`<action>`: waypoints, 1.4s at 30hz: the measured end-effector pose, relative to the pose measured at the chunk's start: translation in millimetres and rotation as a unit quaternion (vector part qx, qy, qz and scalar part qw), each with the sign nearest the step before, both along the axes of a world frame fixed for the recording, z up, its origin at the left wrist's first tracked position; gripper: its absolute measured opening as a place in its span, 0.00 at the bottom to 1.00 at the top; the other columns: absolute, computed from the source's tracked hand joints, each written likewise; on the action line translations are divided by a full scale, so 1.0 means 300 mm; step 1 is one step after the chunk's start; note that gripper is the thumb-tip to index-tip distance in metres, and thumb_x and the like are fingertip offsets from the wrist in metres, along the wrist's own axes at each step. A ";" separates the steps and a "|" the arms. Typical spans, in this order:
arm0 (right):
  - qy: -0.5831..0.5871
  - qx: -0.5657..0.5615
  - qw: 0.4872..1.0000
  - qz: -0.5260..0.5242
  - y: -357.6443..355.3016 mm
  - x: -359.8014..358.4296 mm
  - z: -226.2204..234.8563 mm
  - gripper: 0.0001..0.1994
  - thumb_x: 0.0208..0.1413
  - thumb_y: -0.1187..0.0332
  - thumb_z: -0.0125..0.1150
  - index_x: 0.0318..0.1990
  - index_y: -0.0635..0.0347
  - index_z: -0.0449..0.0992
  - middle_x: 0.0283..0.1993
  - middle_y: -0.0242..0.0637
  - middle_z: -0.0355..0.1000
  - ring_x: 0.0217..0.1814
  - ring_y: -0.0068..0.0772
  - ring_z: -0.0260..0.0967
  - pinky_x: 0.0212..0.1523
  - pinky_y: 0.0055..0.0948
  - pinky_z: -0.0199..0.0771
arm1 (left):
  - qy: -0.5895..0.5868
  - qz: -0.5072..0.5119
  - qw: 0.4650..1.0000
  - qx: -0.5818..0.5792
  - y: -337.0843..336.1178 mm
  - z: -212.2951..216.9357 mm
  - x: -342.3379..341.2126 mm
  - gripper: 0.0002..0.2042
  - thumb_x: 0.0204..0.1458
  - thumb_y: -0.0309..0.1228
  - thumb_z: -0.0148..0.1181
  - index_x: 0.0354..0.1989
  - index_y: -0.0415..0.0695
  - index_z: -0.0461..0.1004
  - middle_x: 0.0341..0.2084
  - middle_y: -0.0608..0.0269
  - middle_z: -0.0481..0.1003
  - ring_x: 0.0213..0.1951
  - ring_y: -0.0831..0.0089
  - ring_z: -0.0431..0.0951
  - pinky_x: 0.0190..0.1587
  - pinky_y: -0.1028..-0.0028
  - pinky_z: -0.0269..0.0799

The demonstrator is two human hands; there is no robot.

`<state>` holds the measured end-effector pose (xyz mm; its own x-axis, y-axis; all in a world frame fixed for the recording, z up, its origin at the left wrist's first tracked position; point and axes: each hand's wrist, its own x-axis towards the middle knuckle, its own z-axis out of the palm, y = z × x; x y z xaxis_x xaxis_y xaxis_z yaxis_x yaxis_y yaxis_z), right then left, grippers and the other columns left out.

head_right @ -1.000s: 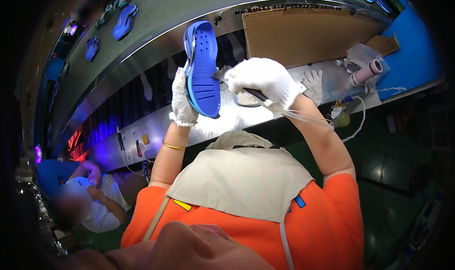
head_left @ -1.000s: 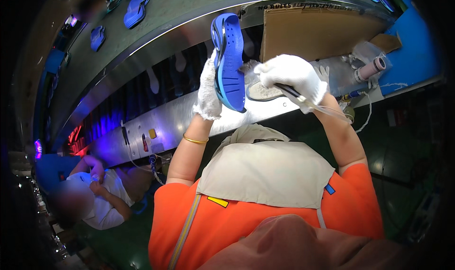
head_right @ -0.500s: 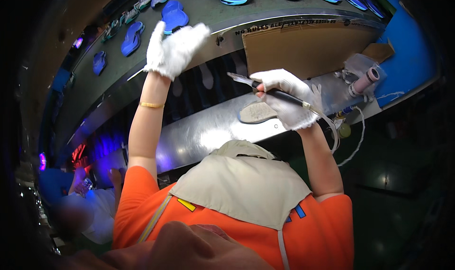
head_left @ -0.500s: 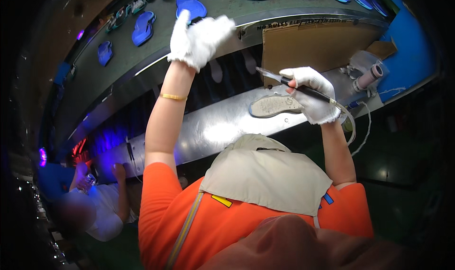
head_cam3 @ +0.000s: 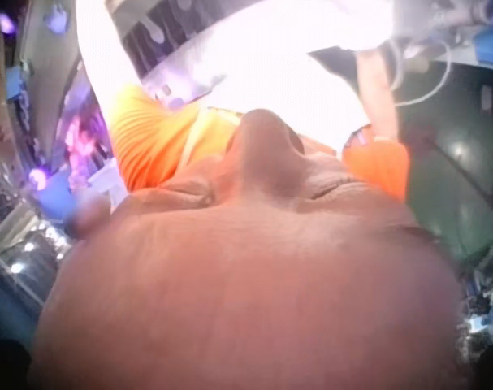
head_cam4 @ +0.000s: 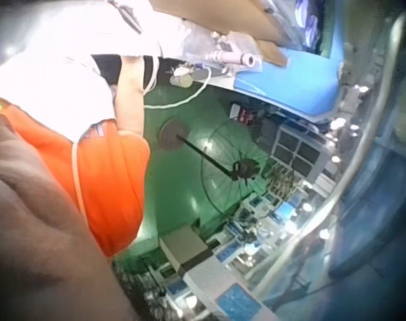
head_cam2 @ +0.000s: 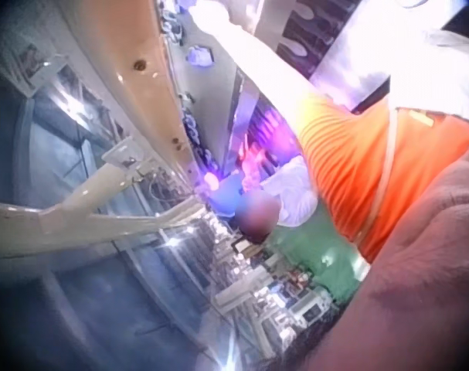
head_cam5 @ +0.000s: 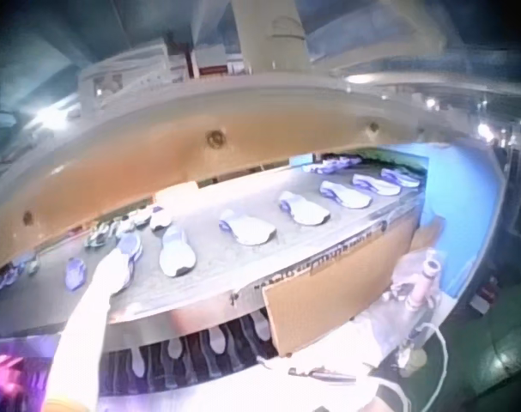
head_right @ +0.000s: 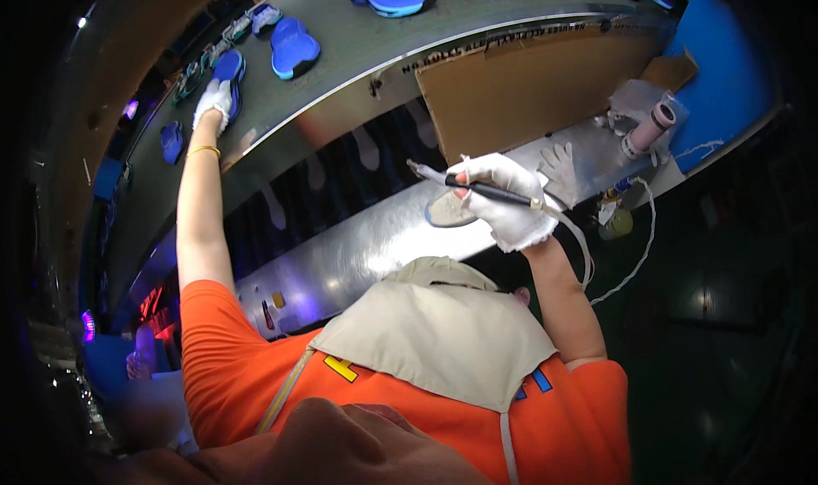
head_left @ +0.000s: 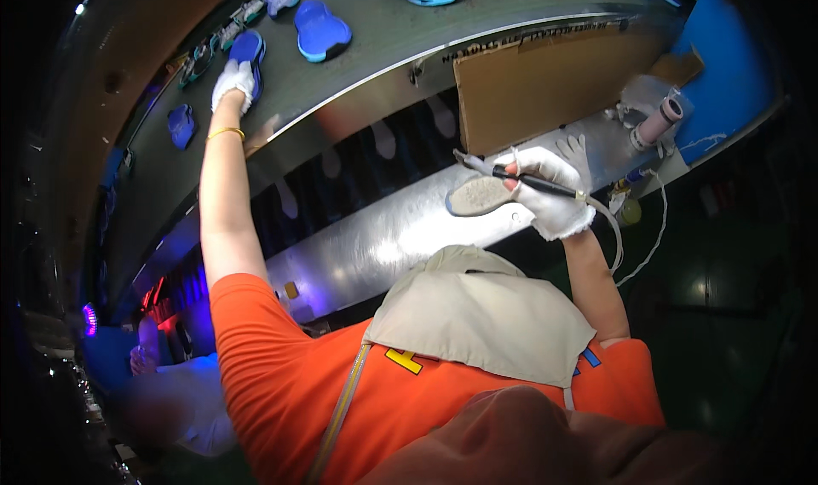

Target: The person uses a handheld cutting tool to trim excess material from the edges of blue slip-on shoes on a factory line. They handle each shoe one at a time, rotate it to access different edges, and place the finished shoe on the conveyor.

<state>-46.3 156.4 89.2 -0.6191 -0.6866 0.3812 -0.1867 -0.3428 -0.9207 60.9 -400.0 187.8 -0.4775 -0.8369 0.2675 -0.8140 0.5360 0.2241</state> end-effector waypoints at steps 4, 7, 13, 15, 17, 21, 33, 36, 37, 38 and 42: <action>0.016 0.036 0.999 -0.014 0.023 -0.003 -0.005 0.08 0.51 0.82 0.61 0.39 0.64 0.74 0.40 0.35 0.75 0.40 0.18 0.72 0.44 0.21 0.74 | 0.245 -0.075 0.951 0.171 0.027 0.004 0.052 0.38 0.51 0.41 0.63 0.65 0.34 0.53 0.63 0.50 0.60 0.63 0.61 0.62 0.64 0.73 0.55; 0.034 0.041 0.999 0.012 0.034 -0.030 0.011 0.08 0.51 0.81 0.61 0.39 0.63 0.74 0.40 0.35 0.75 0.41 0.19 0.72 0.45 0.21 0.73 | 0.517 -0.139 0.730 0.424 0.335 0.085 0.122 0.28 0.50 0.36 0.63 0.58 0.36 0.64 0.55 0.49 0.68 0.54 0.60 0.72 0.58 0.64 0.67; -0.079 -0.017 0.995 0.058 0.003 -0.047 0.059 0.11 0.52 0.81 0.60 0.43 0.63 0.72 0.41 0.37 0.75 0.42 0.22 0.73 0.46 0.24 0.74 | 0.613 -0.303 0.456 0.570 0.801 -0.013 0.203 0.27 0.52 0.42 0.52 0.55 0.34 0.62 0.49 0.41 0.68 0.52 0.44 0.70 0.58 0.50 0.65; -0.091 -0.053 0.991 0.078 -0.028 -0.026 0.081 0.11 0.52 0.80 0.61 0.43 0.64 0.72 0.40 0.38 0.75 0.42 0.23 0.72 0.46 0.24 0.74 | 0.589 -0.329 0.416 0.609 0.928 -0.120 0.194 0.36 0.54 0.51 0.47 0.56 0.25 0.58 0.54 0.37 0.65 0.54 0.47 0.70 0.61 0.52 0.63; -0.096 -0.029 0.989 0.107 -0.056 0.005 0.124 0.11 0.51 0.79 0.61 0.43 0.64 0.72 0.40 0.38 0.75 0.41 0.23 0.72 0.45 0.24 0.74 | 0.614 -0.304 0.318 0.655 1.099 -0.192 0.175 0.42 0.53 0.60 0.47 0.61 0.30 0.55 0.55 0.41 0.66 0.55 0.47 0.69 0.62 0.52 0.63; -0.015 -0.032 0.991 0.126 -0.134 0.031 0.089 0.12 0.50 0.79 0.62 0.43 0.65 0.72 0.40 0.37 0.73 0.41 0.22 0.72 0.45 0.24 0.74 | 0.606 -0.242 0.316 0.689 1.273 -0.334 0.151 0.49 0.46 0.73 0.40 0.63 0.39 0.56 0.57 0.45 0.65 0.57 0.53 0.68 0.60 0.54 0.64; 0.090 -0.024 0.992 0.086 -0.138 0.164 0.036 0.11 0.49 0.80 0.62 0.40 0.63 0.73 0.37 0.33 0.72 0.36 0.18 0.70 0.40 0.21 0.72 | 0.614 -0.121 0.376 0.683 1.425 -0.432 0.153 0.41 0.51 0.69 0.37 0.63 0.48 0.58 0.58 0.60 0.65 0.59 0.63 0.65 0.64 0.64 0.58; -0.044 0.024 0.993 0.106 -0.106 0.150 0.052 0.11 0.49 0.81 0.61 0.41 0.63 0.72 0.38 0.35 0.74 0.36 0.18 0.70 0.39 0.21 0.73 | 0.618 -0.117 0.383 0.677 1.409 -0.433 0.172 0.41 0.51 0.69 0.40 0.62 0.47 0.59 0.58 0.56 0.64 0.59 0.60 0.64 0.64 0.61 0.58; -0.040 0.010 0.995 0.087 -0.110 0.159 0.046 0.09 0.47 0.79 0.61 0.38 0.64 0.73 0.35 0.35 0.73 0.36 0.21 0.72 0.39 0.23 0.73 | 0.609 -0.114 0.404 0.673 1.408 -0.423 0.178 0.41 0.51 0.69 0.41 0.62 0.47 0.60 0.58 0.56 0.64 0.58 0.60 0.65 0.64 0.60 0.57; 0.062 0.006 0.995 0.072 -0.111 0.161 0.040 0.09 0.47 0.79 0.61 0.37 0.63 0.74 0.34 0.35 0.73 0.35 0.23 0.72 0.37 0.24 0.73 | 0.615 -0.115 0.411 0.663 1.407 -0.419 0.175 0.40 0.50 0.68 0.42 0.61 0.47 0.61 0.55 0.56 0.67 0.55 0.60 0.68 0.62 0.61 0.61; 0.172 -0.004 0.981 0.086 -0.078 0.198 0.050 0.09 0.45 0.80 0.63 0.36 0.63 0.75 0.34 0.35 0.72 0.34 0.24 0.71 0.38 0.24 0.72 | 0.600 -0.122 0.384 0.691 1.375 -0.427 0.184 0.39 0.51 0.68 0.43 0.58 0.46 0.64 0.48 0.57 0.72 0.48 0.62 0.74 0.54 0.62 0.71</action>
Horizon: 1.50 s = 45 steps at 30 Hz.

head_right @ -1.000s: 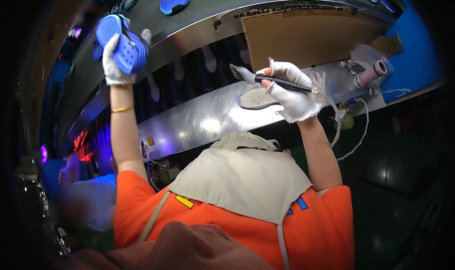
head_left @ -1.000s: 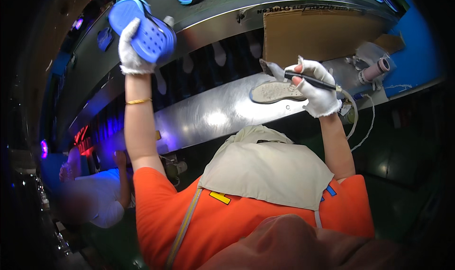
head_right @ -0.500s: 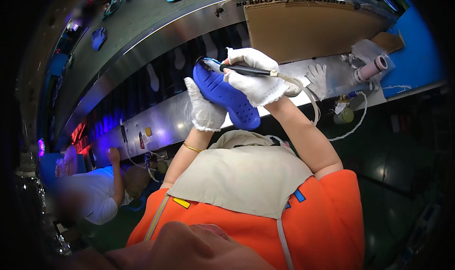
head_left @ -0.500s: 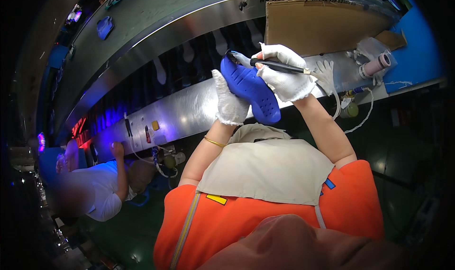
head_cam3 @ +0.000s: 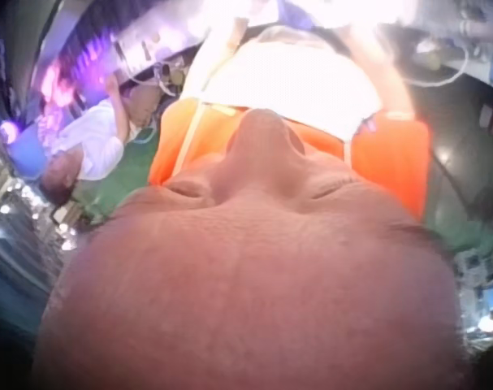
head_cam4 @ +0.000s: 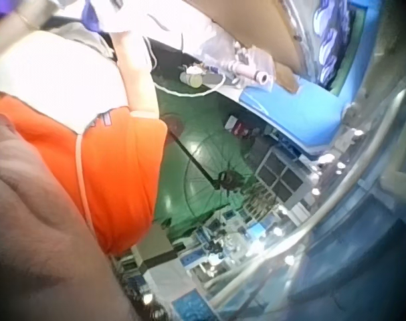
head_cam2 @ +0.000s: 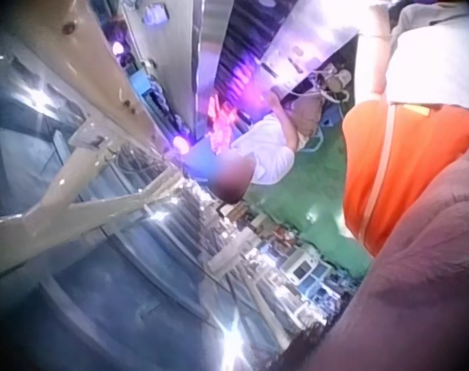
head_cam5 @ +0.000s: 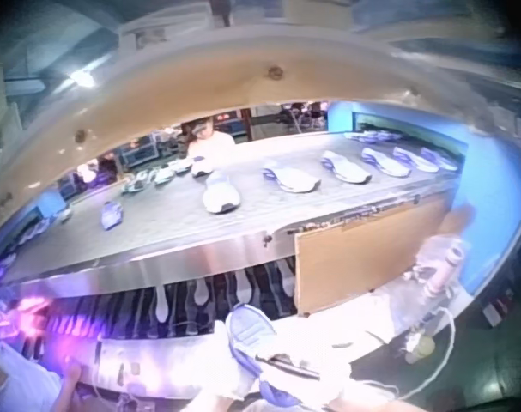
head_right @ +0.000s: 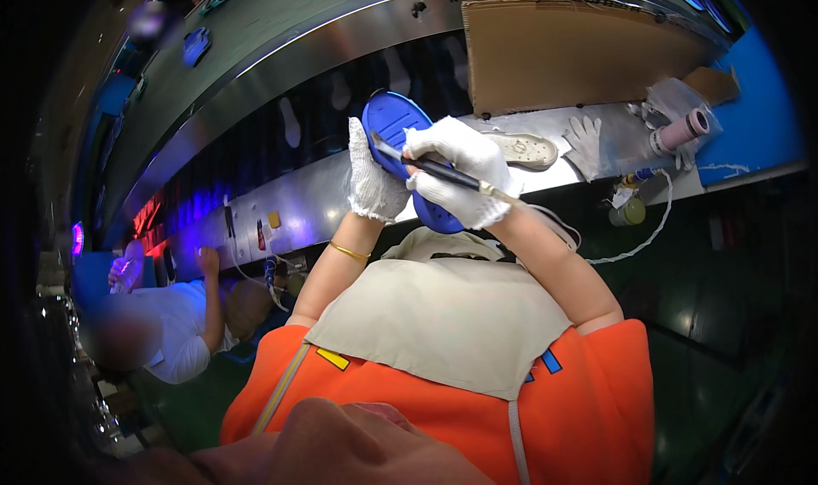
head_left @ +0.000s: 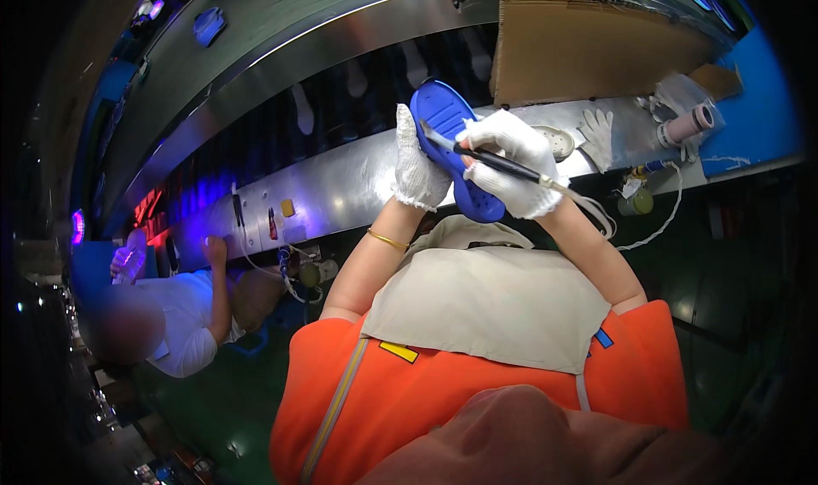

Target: The person uses a handheld cutting tool to trim excess material from the edges of blue slip-on shoes on a factory line. They handle each shoe one at a time, rotate it to access different edges, and place the finished shoe on the conveyor.

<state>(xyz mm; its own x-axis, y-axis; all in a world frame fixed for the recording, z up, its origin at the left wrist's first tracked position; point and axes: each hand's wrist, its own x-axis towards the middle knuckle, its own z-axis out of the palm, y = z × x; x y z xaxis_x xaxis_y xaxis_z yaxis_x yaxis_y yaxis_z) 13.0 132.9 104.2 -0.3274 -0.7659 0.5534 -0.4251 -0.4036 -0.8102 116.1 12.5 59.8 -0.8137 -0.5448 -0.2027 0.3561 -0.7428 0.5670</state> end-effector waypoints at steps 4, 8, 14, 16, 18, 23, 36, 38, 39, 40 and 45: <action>-0.118 0.082 0.990 0.011 0.029 -0.011 -0.021 0.09 0.44 0.80 0.64 0.36 0.64 0.76 0.34 0.35 0.73 0.35 0.24 0.72 0.37 0.23 0.74 | -0.042 -0.004 0.999 0.012 -0.002 0.038 0.029 0.38 0.53 0.67 0.40 0.55 0.42 0.66 0.46 0.52 0.73 0.47 0.61 0.74 0.54 0.62 0.71; 0.013 0.031 0.999 0.002 0.049 0.004 -0.037 0.08 0.44 0.79 0.65 0.34 0.63 0.75 0.37 0.38 0.74 0.36 0.25 0.72 0.39 0.23 0.73 | -0.022 -0.065 0.997 0.047 -0.025 0.024 0.032 0.38 0.53 0.67 0.38 0.53 0.42 0.68 0.46 0.52 0.73 0.47 0.61 0.74 0.53 0.63 0.71; -0.205 0.147 0.967 0.024 0.108 -0.038 -0.085 0.07 0.50 0.78 0.62 0.37 0.64 0.74 0.37 0.35 0.74 0.38 0.22 0.71 0.40 0.23 0.72 | -0.031 -0.091 0.995 0.004 0.061 -0.008 0.086 0.44 0.50 0.72 0.32 0.59 0.43 0.62 0.49 0.53 0.72 0.47 0.60 0.75 0.52 0.63 0.72; -0.122 0.110 0.986 0.020 0.111 -0.043 -0.093 0.07 0.50 0.79 0.61 0.37 0.64 0.73 0.38 0.36 0.74 0.39 0.24 0.71 0.42 0.24 0.72 | -0.059 -0.102 0.991 -0.067 0.072 -0.047 0.089 0.45 0.48 0.73 0.32 0.60 0.44 0.61 0.51 0.53 0.70 0.49 0.60 0.73 0.54 0.62 0.71; -0.063 0.099 0.993 0.033 0.101 -0.031 -0.096 0.07 0.49 0.79 0.62 0.36 0.63 0.74 0.38 0.36 0.73 0.41 0.25 0.71 0.42 0.25 0.72 | -0.067 -0.135 0.983 -0.104 0.055 -0.063 0.087 0.45 0.47 0.73 0.32 0.61 0.45 0.61 0.52 0.53 0.69 0.51 0.60 0.72 0.56 0.62 0.69; -0.164 0.088 0.982 0.021 0.070 -0.058 -0.113 0.05 0.53 0.77 0.62 0.36 0.64 0.75 0.36 0.35 0.75 0.36 0.21 0.71 0.40 0.23 0.72 | 0.013 -0.036 0.999 -0.015 0.032 -0.014 0.013 0.52 0.40 0.78 0.29 0.58 0.42 0.63 0.47 0.52 0.73 0.47 0.60 0.75 0.53 0.62 0.72; -0.204 0.070 0.974 0.076 0.009 -0.029 -0.064 0.04 0.49 0.78 0.62 0.34 0.63 0.76 0.35 0.34 0.76 0.37 0.20 0.72 0.41 0.22 0.73 | 0.309 -0.054 0.949 -0.020 -0.118 0.021 -0.066 0.61 0.25 0.83 0.41 0.57 0.36 0.64 0.49 0.50 0.72 0.47 0.55 0.74 0.60 0.56 0.63; -0.275 0.144 0.945 0.102 0.008 -0.033 -0.051 0.04 0.49 0.77 0.63 0.33 0.63 0.75 0.35 0.34 0.76 0.36 0.20 0.72 0.40 0.22 0.73 | 0.360 -0.107 0.927 -0.013 -0.140 0.037 -0.066 0.61 0.24 0.82 0.44 0.58 0.37 0.62 0.51 0.49 0.71 0.49 0.53 0.74 0.60 0.54 0.63; -0.367 0.150 0.908 0.139 -0.005 -0.061 -0.067 0.05 0.50 0.78 0.63 0.35 0.62 0.75 0.37 0.35 0.76 0.37 0.19 0.72 0.41 0.22 0.73 | 0.341 -0.109 0.933 -0.030 -0.151 0.039 -0.061 0.61 0.24 0.82 0.45 0.59 0.37 0.62 0.51 0.49 0.71 0.50 0.52 0.73 0.60 0.53 0.63; -0.389 0.109 0.902 0.151 -0.006 -0.066 -0.067 0.06 0.50 0.78 0.63 0.36 0.62 0.74 0.38 0.36 0.75 0.38 0.19 0.72 0.42 0.23 0.74 | 0.321 -0.110 0.939 -0.047 -0.162 0.041 -0.055 0.61 0.24 0.81 0.45 0.59 0.37 0.62 0.51 0.49 0.71 0.50 0.51 0.73 0.60 0.53 0.64; -0.113 0.136 0.974 0.144 -0.028 -0.107 -0.021 0.08 0.49 0.78 0.64 0.38 0.61 0.74 0.43 0.36 0.74 0.43 0.24 0.73 0.49 0.26 0.75 | 0.193 -0.127 0.960 -0.159 -0.220 0.056 -0.025 0.61 0.25 0.81 0.45 0.60 0.36 0.61 0.50 0.42 0.70 0.51 0.51 0.74 0.54 0.56 0.73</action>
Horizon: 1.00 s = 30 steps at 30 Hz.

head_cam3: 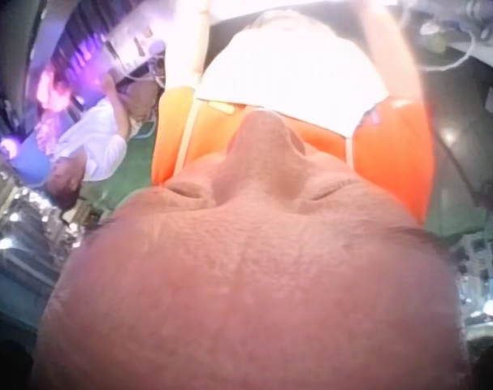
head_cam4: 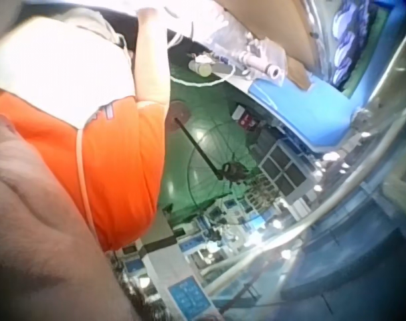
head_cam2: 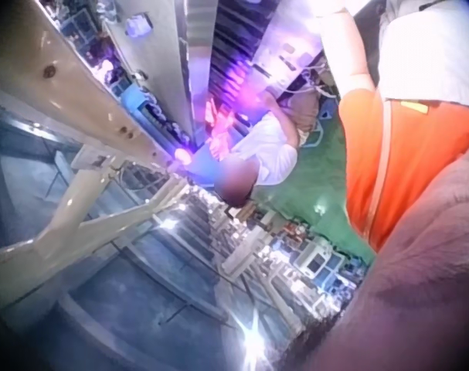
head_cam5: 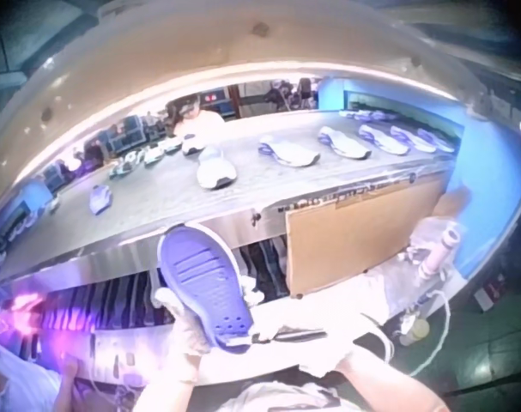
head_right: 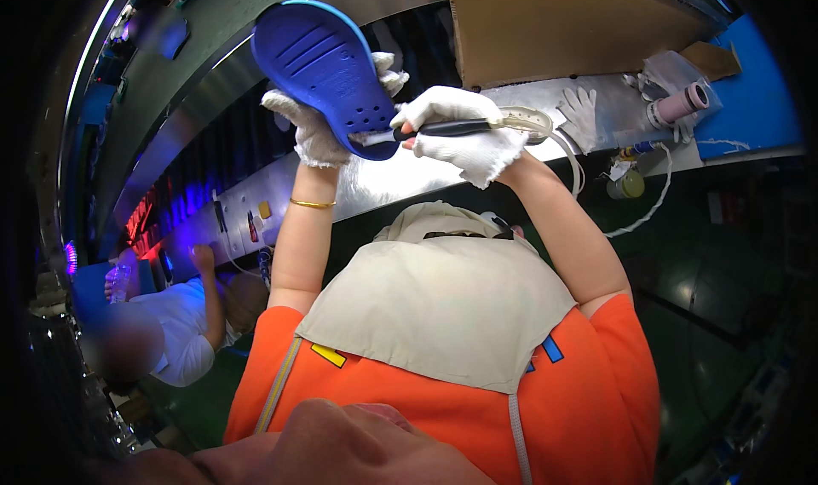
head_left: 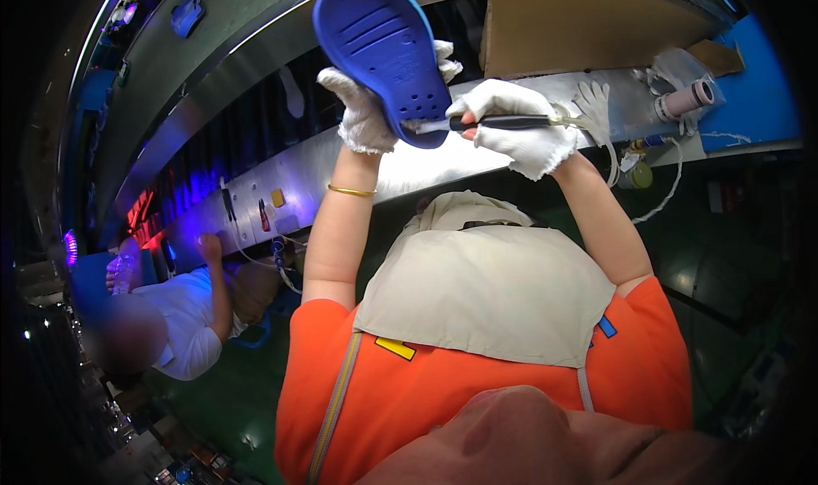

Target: The person uses a handheld cutting tool to trim excess material from the edges of blue slip-on shoes on a factory line. They handle each shoe one at a time, rotate it to access different edges, and place the finished shoe on the conveyor.

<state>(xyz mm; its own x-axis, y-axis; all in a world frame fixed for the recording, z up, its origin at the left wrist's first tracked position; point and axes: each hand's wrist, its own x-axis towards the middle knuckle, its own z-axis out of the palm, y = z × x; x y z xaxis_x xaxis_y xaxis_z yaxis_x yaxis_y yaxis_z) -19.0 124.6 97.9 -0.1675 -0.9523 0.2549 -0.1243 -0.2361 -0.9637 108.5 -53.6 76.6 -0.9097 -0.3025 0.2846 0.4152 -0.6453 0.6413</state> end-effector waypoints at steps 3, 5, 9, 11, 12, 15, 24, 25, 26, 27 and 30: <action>0.049 0.090 0.994 0.030 -0.012 -0.022 0.007 0.09 0.44 0.79 0.67 0.34 0.59 0.77 0.43 0.38 0.74 0.42 0.26 0.73 0.44 0.24 0.75 | -0.072 0.029 0.989 -0.130 0.001 0.042 -0.014 0.60 0.27 0.80 0.44 0.59 0.36 0.61 0.49 0.40 0.71 0.46 0.51 0.77 0.49 0.58 0.77; 0.031 0.147 0.987 0.060 -0.010 -0.038 0.025 0.09 0.44 0.79 0.68 0.33 0.59 0.77 0.43 0.38 0.75 0.42 0.26 0.73 0.43 0.24 0.76 | -0.100 0.012 0.982 -0.162 -0.009 0.044 -0.017 0.56 0.31 0.77 0.44 0.60 0.36 0.61 0.47 0.42 0.73 0.47 0.58 0.78 0.46 0.63 0.79; -0.019 0.114 0.992 0.044 -0.011 -0.028 0.055 0.08 0.44 0.79 0.67 0.33 0.60 0.77 0.41 0.38 0.75 0.44 0.26 0.72 0.42 0.24 0.76 | -0.183 0.015 0.964 -0.191 -0.010 0.074 -0.014 0.52 0.35 0.76 0.45 0.57 0.38 0.65 0.42 0.47 0.76 0.40 0.62 0.80 0.42 0.66 0.80; 0.026 0.020 0.999 0.014 -0.024 -0.014 0.044 0.08 0.44 0.81 0.64 0.32 0.60 0.76 0.41 0.35 0.74 0.43 0.26 0.71 0.44 0.25 0.74 | -0.212 0.003 0.965 -0.156 -0.015 0.074 -0.020 0.47 0.41 0.73 0.45 0.55 0.39 0.67 0.39 0.49 0.77 0.38 0.62 0.81 0.41 0.65 0.80; 0.062 0.029 0.997 0.021 -0.033 -0.008 0.040 0.07 0.44 0.80 0.63 0.31 0.60 0.76 0.41 0.34 0.74 0.43 0.26 0.71 0.47 0.26 0.73 | -0.234 0.000 0.962 -0.144 -0.029 0.064 -0.023 0.46 0.42 0.72 0.45 0.55 0.40 0.67 0.39 0.49 0.77 0.38 0.63 0.80 0.41 0.65 0.80; 0.067 0.049 0.996 0.042 -0.035 0.005 0.017 0.06 0.41 0.76 0.62 0.30 0.59 0.76 0.37 0.32 0.74 0.42 0.26 0.71 0.48 0.26 0.72 | -0.306 0.003 0.945 -0.120 -0.044 0.068 -0.016 0.40 0.48 0.68 0.45 0.54 0.42 0.69 0.38 0.51 0.77 0.35 0.64 0.80 0.37 0.66 0.80; 0.131 0.089 0.987 -0.005 -0.042 -0.002 0.051 0.06 0.43 0.75 0.61 0.31 0.59 0.75 0.36 0.32 0.73 0.39 0.25 0.70 0.44 0.25 0.72 | -0.369 0.041 0.920 -0.128 -0.048 0.068 -0.023 0.38 0.50 0.67 0.45 0.54 0.45 0.71 0.39 0.54 0.77 0.35 0.67 0.80 0.37 0.69 0.80; 0.139 0.086 0.986 0.013 -0.035 -0.011 0.042 0.06 0.43 0.75 0.61 0.31 0.59 0.75 0.35 0.32 0.73 0.39 0.25 0.70 0.44 0.25 0.72 | -0.376 0.038 0.916 -0.132 -0.059 0.053 -0.022 0.38 0.51 0.67 0.45 0.55 0.45 0.71 0.39 0.54 0.77 0.36 0.67 0.80 0.37 0.69 0.80; 0.148 0.083 0.985 0.032 -0.031 -0.022 0.031 0.06 0.43 0.75 0.61 0.31 0.59 0.75 0.35 0.32 0.73 0.39 0.25 0.70 0.44 0.25 0.72 | -0.383 0.034 0.913 -0.137 -0.063 0.050 -0.025 0.38 0.51 0.67 0.45 0.55 0.45 0.71 0.39 0.54 0.77 0.36 0.67 0.79 0.37 0.69 0.80; 0.175 0.105 0.978 0.038 -0.030 -0.029 0.036 0.06 0.43 0.75 0.61 0.31 0.58 0.75 0.35 0.32 0.73 0.39 0.24 0.70 0.44 0.25 0.72 | -0.375 0.049 0.915 -0.142 -0.049 0.052 -0.022 0.37 0.51 0.66 0.45 0.55 0.44 0.70 0.40 0.54 0.77 0.36 0.68 0.79 0.37 0.70 0.80; 0.067 -0.006 0.997 0.043 -0.053 -0.043 0.032 0.06 0.43 0.75 0.61 0.31 0.58 0.75 0.35 0.32 0.73 0.38 0.24 0.69 0.42 0.24 0.72 | -0.377 0.050 0.913 -0.147 -0.043 0.063 -0.023 0.37 0.51 0.66 0.46 0.55 0.44 0.70 0.40 0.54 0.77 0.36 0.69 0.79 0.37 0.70 0.80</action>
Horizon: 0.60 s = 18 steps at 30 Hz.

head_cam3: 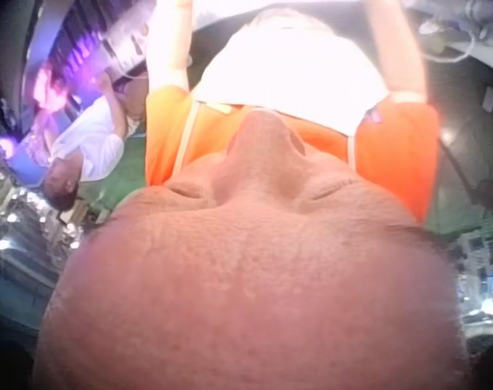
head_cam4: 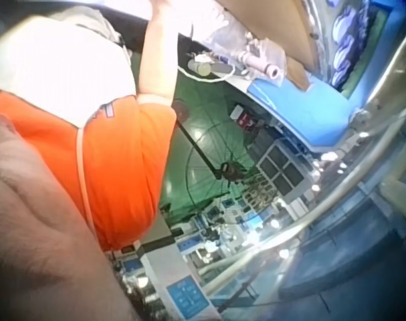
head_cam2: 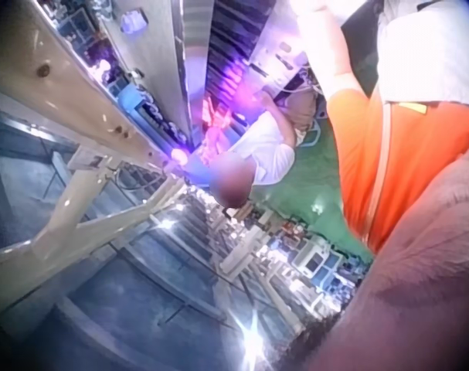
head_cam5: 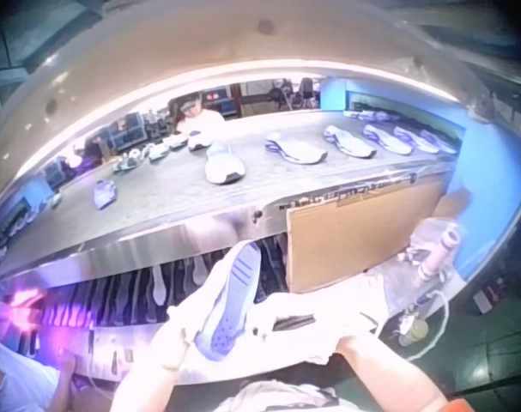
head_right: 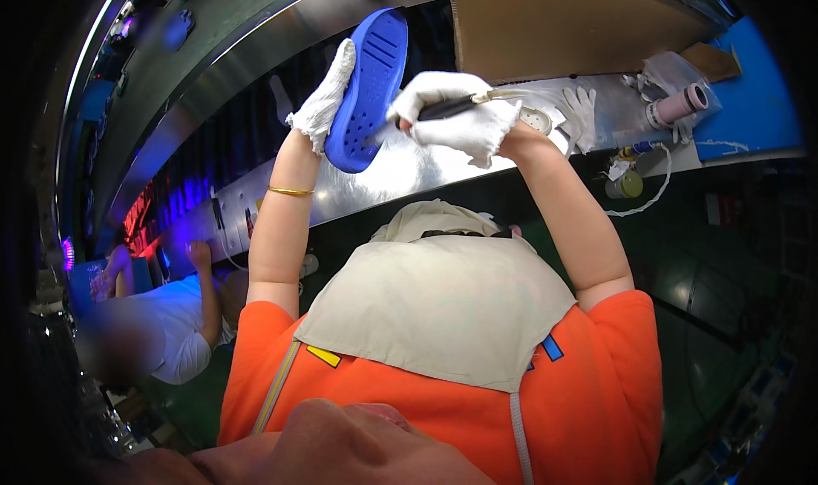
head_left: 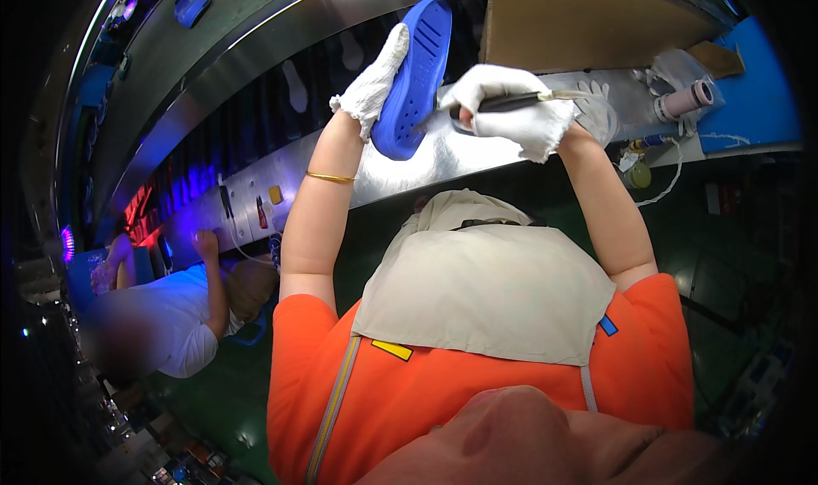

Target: The person uses a handheld cutting tool to trim excess material from the edges of blue slip-on shoes on a factory line. They handle each shoe one at a time, rotate it to access different edges, and place the finished shoe on the conveyor.

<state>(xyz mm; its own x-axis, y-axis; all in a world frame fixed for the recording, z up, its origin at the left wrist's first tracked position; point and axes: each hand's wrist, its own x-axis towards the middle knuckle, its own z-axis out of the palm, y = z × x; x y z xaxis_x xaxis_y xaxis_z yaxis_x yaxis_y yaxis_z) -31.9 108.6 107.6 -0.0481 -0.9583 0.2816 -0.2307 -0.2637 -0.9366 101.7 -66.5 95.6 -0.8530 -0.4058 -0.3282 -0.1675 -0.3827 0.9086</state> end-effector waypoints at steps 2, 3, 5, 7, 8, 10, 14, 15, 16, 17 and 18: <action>0.057 0.051 0.995 -0.067 -0.004 0.002 0.020 0.05 0.44 0.76 0.59 0.31 0.58 0.74 0.35 0.32 0.72 0.37 0.26 0.69 0.41 0.23 0.72 | 0.015 0.010 1.000 -0.017 0.010 0.012 -0.003 0.37 0.51 0.65 0.46 0.56 0.44 0.69 0.40 0.54 0.77 0.35 0.69 0.80 0.36 0.71 0.80; 0.101 0.036 0.993 -0.059 -0.004 -0.005 0.016 0.05 0.43 0.76 0.59 0.30 0.58 0.74 0.35 0.32 0.72 0.37 0.26 0.69 0.41 0.23 0.72 | 0.021 0.000 1.000 -0.011 0.001 0.008 0.002 0.37 0.51 0.65 0.46 0.56 0.44 0.69 0.39 0.54 0.77 0.35 0.68 0.80 0.35 0.71 0.80; 0.126 -0.013 0.992 -0.012 -0.007 -0.019 0.005 0.05 0.42 0.75 0.59 0.30 0.57 0.74 0.35 0.31 0.72 0.36 0.26 0.69 0.41 0.23 0.72 | 0.027 0.012 0.999 -0.028 -0.006 -0.014 0.002 0.37 0.51 0.66 0.45 0.55 0.42 0.69 0.38 0.53 0.77 0.35 0.68 0.80 0.34 0.71 0.81; 0.150 0.113 0.982 -0.022 0.025 -0.022 0.043 0.05 0.42 0.75 0.59 0.30 0.57 0.74 0.36 0.31 0.73 0.38 0.27 0.70 0.43 0.24 0.72 | 0.059 0.007 0.998 0.014 -0.021 -0.013 0.033 0.38 0.51 0.66 0.45 0.54 0.42 0.69 0.38 0.52 0.77 0.35 0.66 0.80 0.35 0.70 0.81; 0.149 0.144 0.978 -0.036 0.036 -0.024 0.061 0.05 0.42 0.75 0.59 0.30 0.57 0.74 0.36 0.31 0.73 0.39 0.27 0.70 0.44 0.25 0.72 | 0.076 0.002 0.996 0.035 -0.029 -0.007 0.047 0.38 0.51 0.66 0.44 0.54 0.42 0.69 0.38 0.52 0.77 0.35 0.65 0.80 0.36 0.69 0.81; 0.025 0.056 0.997 -0.042 0.049 -0.048 0.042 0.06 0.45 0.77 0.60 0.32 0.58 0.75 0.37 0.32 0.74 0.42 0.25 0.71 0.46 0.23 0.73 | 0.186 0.012 0.982 -0.022 -0.042 0.018 0.063 0.41 0.49 0.68 0.43 0.58 0.41 0.64 0.45 0.49 0.74 0.47 0.58 0.76 0.53 0.62 0.73; -0.033 -0.038 0.996 -0.075 0.068 -0.050 0.027 0.07 0.50 0.79 0.62 0.37 0.59 0.74 0.42 0.35 0.74 0.42 0.20 0.71 0.47 0.23 0.73 | 0.375 0.075 0.901 0.204 -0.067 -0.039 0.130 0.40 0.54 0.65 0.38 0.65 0.44 0.55 0.59 0.51 0.64 0.60 0.57 0.65 0.63 0.55 0.60; -0.076 -0.040 0.993 -0.084 0.064 -0.037 0.007 0.07 0.50 0.79 0.61 0.37 0.60 0.74 0.42 0.35 0.74 0.43 0.21 0.71 0.47 0.23 0.73 | 0.325 0.049 0.899 0.289 -0.102 -0.134 0.146 0.40 0.53 0.67 0.38 0.62 0.44 0.59 0.56 0.51 0.67 0.56 0.57 0.69 0.61 0.56 0.64; -0.120 -0.042 0.987 -0.097 0.062 -0.023 -0.017 0.07 0.50 0.78 0.61 0.37 0.60 0.74 0.43 0.35 0.74 0.43 0.21 0.71 0.47 0.23 0.72 | 0.269 0.019 0.888 0.372 -0.130 -0.195 0.144 0.41 0.51 0.68 0.38 0.60 0.43 0.64 0.54 0.51 0.69 0.53 0.58 0.72 0.58 0.58 0.67; -0.139 -0.048 0.983 -0.109 0.059 -0.021 -0.054 0.07 0.50 0.78 0.62 0.37 0.60 0.74 0.43 0.35 0.74 0.44 0.21 0.71 0.46 0.23 0.72 | 0.229 0.023 0.923 0.308 0.018 -0.114 0.129 0.40 0.53 0.67 0.39 0.57 0.40 0.67 0.49 0.51 0.73 0.47 0.58 0.76 0.52 0.60 0.73; -0.159 -0.027 0.979 -0.124 0.058 0.003 -0.058 0.07 0.50 0.78 0.62 0.37 0.60 0.74 0.41 0.35 0.74 0.43 0.21 0.71 0.46 0.23 0.72 | 0.187 0.078 0.927 0.316 -0.023 -0.260 0.138 0.37 0.55 0.63 0.42 0.56 0.39 0.67 0.47 0.51 0.75 0.45 0.58 0.77 0.52 0.61 0.74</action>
